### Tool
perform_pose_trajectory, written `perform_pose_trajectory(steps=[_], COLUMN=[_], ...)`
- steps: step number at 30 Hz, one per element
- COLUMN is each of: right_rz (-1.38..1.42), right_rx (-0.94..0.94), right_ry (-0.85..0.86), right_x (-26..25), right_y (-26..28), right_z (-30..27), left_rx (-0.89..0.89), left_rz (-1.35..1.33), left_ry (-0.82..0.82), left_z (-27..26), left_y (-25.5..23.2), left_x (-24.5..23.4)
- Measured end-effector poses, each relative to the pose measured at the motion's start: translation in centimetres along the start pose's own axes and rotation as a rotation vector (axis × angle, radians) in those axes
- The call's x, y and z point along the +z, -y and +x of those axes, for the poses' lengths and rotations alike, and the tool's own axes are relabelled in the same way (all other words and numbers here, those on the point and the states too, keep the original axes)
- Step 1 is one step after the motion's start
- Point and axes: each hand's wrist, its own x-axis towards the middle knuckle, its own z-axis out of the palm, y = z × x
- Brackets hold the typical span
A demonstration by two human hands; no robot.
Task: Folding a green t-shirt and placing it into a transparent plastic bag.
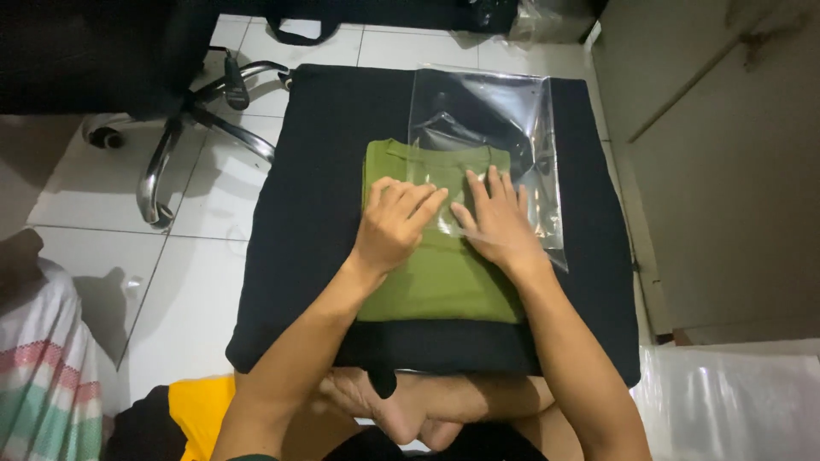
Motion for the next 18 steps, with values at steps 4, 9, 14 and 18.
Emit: perform_pose_trajectory(steps=[4,9,14,18], right_rz=[0.012,0.023,0.084,0.036], right_rx=[-0.049,-0.066,-0.083,-0.138], right_ry=[-0.042,0.017,0.006,-0.035], right_x=[0.7,0.8,-1.5,0.3], right_y=[-1.0,-0.9,0.2,-1.8], right_z=[0.1,0.4,-0.3,0.5], left_rx=[0.004,-0.014,-0.013,0.01], left_rz=[-0.009,-0.03,-0.074,-0.136], left_ry=[0.038,0.031,-0.051,-0.098], left_z=[-0.5,0.0,0.4,-0.4], left_y=[0.3,0.5,0.2,-0.3], left_x=[0.0,-0.6,-0.8,0.1])
